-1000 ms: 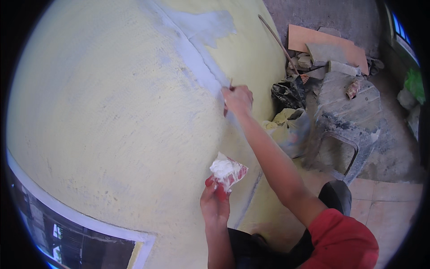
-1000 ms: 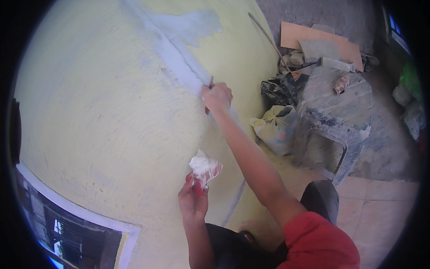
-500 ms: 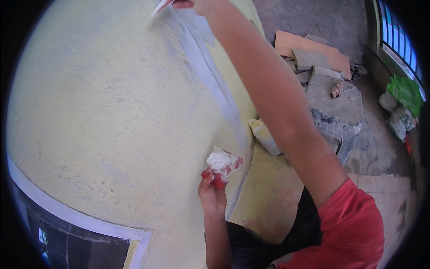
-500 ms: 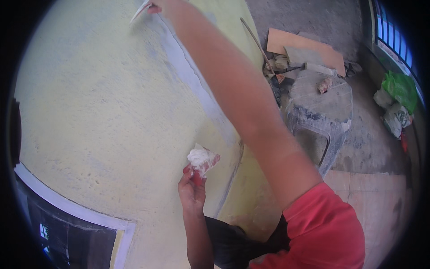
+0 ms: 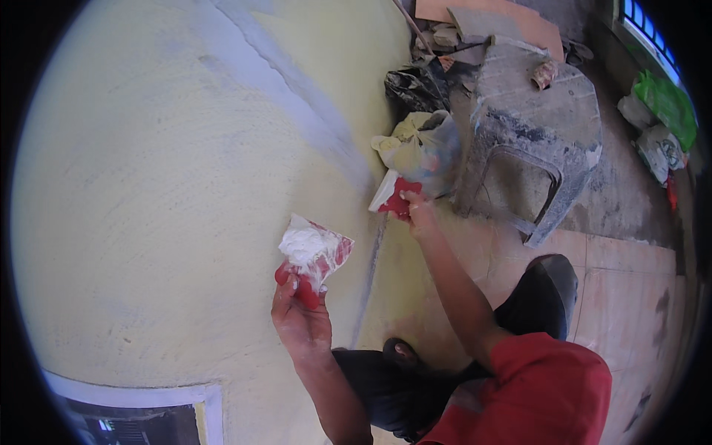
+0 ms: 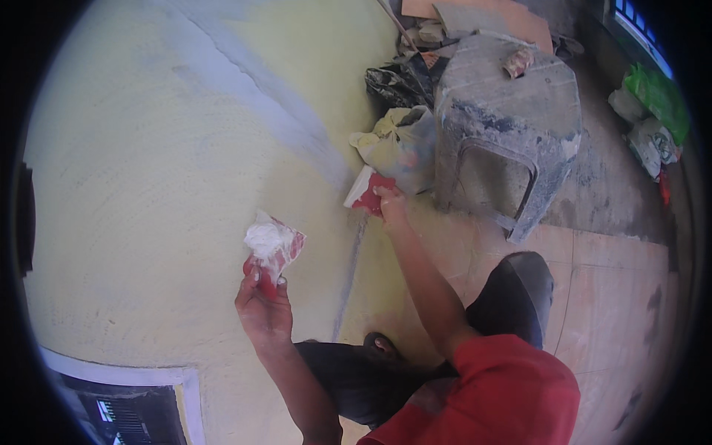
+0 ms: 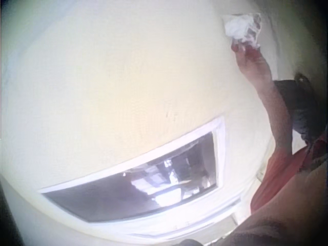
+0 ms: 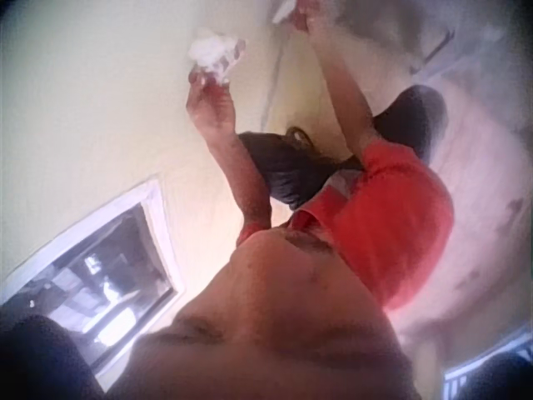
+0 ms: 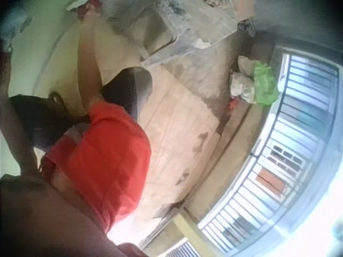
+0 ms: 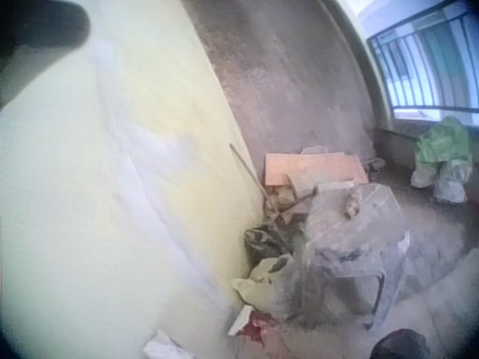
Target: The person mixes a white plaster compound in a bucket using a trowel, then applies the mixture to a wall using a trowel and a plastic bag. The person works in a tiled area with paint cans and other materials nearby.
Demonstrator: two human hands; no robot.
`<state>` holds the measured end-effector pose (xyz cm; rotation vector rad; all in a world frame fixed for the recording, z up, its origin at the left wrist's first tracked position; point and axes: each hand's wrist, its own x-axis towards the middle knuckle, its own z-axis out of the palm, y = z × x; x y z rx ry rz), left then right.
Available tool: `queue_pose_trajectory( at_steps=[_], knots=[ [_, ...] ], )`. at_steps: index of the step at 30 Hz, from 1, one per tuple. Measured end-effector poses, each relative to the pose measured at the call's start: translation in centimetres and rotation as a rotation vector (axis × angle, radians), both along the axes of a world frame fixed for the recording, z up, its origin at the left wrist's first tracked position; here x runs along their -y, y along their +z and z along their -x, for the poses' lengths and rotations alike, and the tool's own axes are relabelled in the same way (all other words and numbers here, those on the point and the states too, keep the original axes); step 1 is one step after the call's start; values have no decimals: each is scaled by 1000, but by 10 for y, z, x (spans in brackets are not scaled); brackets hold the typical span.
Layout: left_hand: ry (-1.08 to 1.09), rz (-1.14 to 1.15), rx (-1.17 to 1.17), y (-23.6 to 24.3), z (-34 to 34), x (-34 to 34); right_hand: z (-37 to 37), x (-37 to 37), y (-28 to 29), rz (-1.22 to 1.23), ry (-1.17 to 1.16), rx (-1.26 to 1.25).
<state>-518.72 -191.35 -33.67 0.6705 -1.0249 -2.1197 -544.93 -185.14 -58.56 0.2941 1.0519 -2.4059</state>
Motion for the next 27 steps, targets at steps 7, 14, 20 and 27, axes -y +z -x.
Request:
queue_pose_trajectory(
  at_steps=[7, 14, 20, 27],
  knots=[
    [-17, -15, 1, -13, 19, -5, 30, 62, -84, -499, 139, 76],
    [-52, 4, 0, -12, 36, 1, 14, 75, 7, -302, 42, -271],
    [-95, -2, -35, -18, 59, 10, 13, -11, 133, 132, -32, -159],
    [-194, -57, -88, 55, 113, 4, 59, -69, 254, 63, -66, -190]
  ],
)
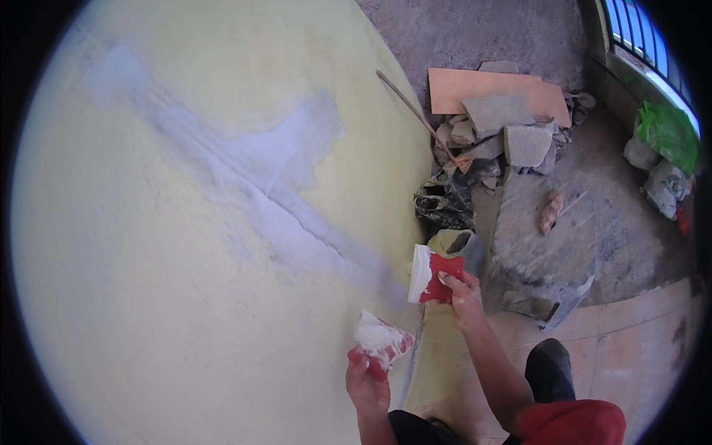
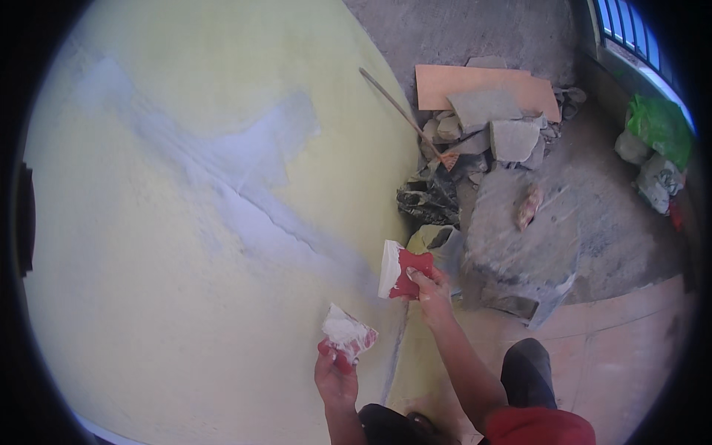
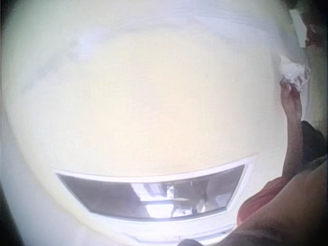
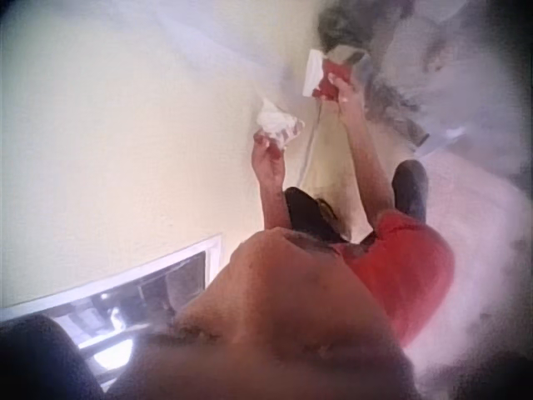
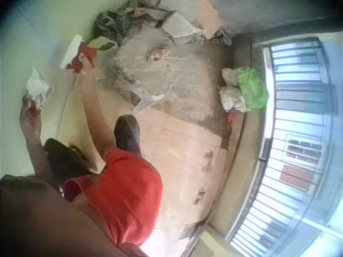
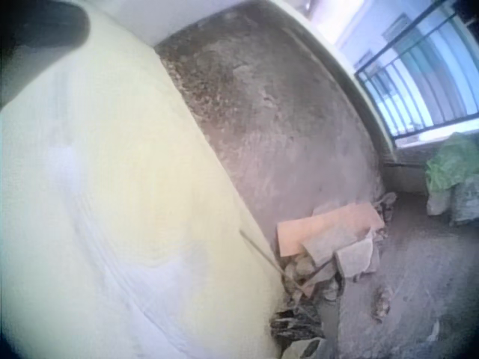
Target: The person mixes a white plaster compound in a bucket using a trowel, then applies the mixture to a wall using a trowel and a plastic bag. The person works in a tiled area with paint cans and other materials nearby.
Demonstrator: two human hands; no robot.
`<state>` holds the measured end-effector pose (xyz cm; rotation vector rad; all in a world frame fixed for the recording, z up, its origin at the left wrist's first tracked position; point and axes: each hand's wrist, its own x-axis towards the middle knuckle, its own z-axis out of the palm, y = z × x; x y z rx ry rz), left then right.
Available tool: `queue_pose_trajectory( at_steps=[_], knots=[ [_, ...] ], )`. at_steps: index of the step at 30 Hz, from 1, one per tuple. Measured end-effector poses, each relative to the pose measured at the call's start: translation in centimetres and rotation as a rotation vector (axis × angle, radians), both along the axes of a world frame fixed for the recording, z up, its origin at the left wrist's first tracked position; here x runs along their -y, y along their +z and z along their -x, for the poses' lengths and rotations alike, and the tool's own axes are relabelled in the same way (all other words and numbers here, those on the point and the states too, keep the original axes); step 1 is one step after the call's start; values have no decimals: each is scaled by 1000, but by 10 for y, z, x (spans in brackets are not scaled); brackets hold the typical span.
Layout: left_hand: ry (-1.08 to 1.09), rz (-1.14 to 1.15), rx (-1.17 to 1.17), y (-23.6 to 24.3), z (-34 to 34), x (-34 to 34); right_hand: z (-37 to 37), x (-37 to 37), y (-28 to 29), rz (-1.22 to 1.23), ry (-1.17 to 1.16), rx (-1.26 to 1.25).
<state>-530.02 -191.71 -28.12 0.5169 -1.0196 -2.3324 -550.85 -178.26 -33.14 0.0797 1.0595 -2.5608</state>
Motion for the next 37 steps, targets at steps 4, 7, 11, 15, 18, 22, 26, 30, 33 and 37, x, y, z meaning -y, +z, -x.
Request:
queue_pose_trajectory(
  at_steps=[4, 7, 11, 15, 18, 22, 26, 30, 33, 37],
  knots=[
    [54, -33, 131, 96, -1, -17, 73, 46, 74, -69, 16, -22],
    [74, -8, 155, 162, 2, -32, 195, 117, 101, -179, 7, -242],
    [99, 18, 241, 246, 8, -47, 312, 162, 151, -626, -278, -488],
    [224, 37, 339, 293, -7, -53, 252, 193, 171, -595, -61, -357],
    [256, 32, 380, 329, -11, -50, 147, 178, 186, -527, -6, -495],
    [267, 46, 381, 370, 29, -53, 126, 131, 221, -146, 79, -109],
    [247, -4, 370, 401, 79, -47, 207, 128, 241, -223, -85, -275],
    [179, -39, 368, 380, 115, -44, 278, 141, 254, -378, -94, -472],
    [119, -96, 393, 363, 150, -24, 338, 168, 241, -263, -186, -652],
    [67, -105, 423, 340, 209, -2, 404, 207, 210, -383, -440, -958]
  ],
)
